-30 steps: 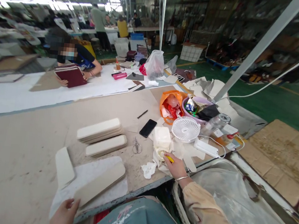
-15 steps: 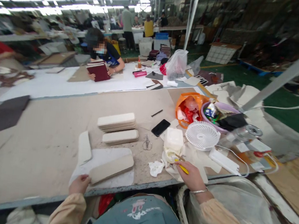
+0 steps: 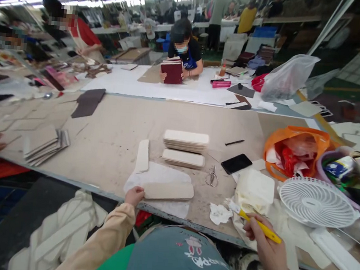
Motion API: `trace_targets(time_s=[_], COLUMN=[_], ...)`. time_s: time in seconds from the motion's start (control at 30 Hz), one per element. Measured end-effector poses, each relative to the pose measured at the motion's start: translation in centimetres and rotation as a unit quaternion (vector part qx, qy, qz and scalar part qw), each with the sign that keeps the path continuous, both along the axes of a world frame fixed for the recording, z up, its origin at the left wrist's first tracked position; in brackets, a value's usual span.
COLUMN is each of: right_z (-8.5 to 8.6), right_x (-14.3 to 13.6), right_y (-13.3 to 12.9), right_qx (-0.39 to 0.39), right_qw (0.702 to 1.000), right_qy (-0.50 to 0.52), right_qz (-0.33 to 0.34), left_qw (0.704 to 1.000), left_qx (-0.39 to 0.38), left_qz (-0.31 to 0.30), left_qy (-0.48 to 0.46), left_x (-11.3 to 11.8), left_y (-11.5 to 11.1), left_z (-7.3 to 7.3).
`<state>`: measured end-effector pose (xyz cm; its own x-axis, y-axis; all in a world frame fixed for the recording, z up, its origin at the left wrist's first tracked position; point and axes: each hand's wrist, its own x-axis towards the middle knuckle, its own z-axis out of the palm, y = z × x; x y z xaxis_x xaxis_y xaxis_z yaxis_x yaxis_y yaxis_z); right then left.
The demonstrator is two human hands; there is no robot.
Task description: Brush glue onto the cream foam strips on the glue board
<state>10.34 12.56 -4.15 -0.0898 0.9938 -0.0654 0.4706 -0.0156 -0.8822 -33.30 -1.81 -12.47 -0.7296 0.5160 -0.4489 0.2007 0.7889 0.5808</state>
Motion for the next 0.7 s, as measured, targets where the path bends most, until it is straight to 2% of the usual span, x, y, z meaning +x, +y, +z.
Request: trace_targets(time_s=[0.07, 0.17, 0.27, 0.37, 0.53, 0.7], right_z=[0.3, -0.4, -1.5, -2.5, -3.9, -4.9], right_x=[-4.0, -10.6, -16.7, -21.5, -26.3, -28.6], right_y=[-0.1, -0.7, -1.7, -2.6, -3.2, -3.6], right_qx=[-0.07, -0.143, -0.189, -0.209, -0.23, -0.243], right_qw=[0.991, 0.963, 0.94, 0.917, 0.896, 0.89], right_qy=[0.103, 0.184, 0.181, 0.173, 0.167, 0.151], right_qz=[0.052, 0.136, 0.22, 0.291, 0.34, 0.356], left_qw=[1.0, 0.998, 0.995, 0.992, 0.988, 0.984], left_qx=[0.009, 0.024, 0.042, 0.058, 0.077, 0.087], left_qz=[0.009, 0.021, 0.032, 0.041, 0.053, 0.056], left_qy=[-0.02, -0.052, -0.083, -0.105, -0.126, -0.143], left_x=[-0.1, -0.3, -0.5, -0.7, -1.0, -1.0], left_y=[-0.4, -0.9, -1.2, -1.3, -1.3, -1.3], left_z=[-0.4, -1.1, -1.8, -2.2, -2.7, -3.1])
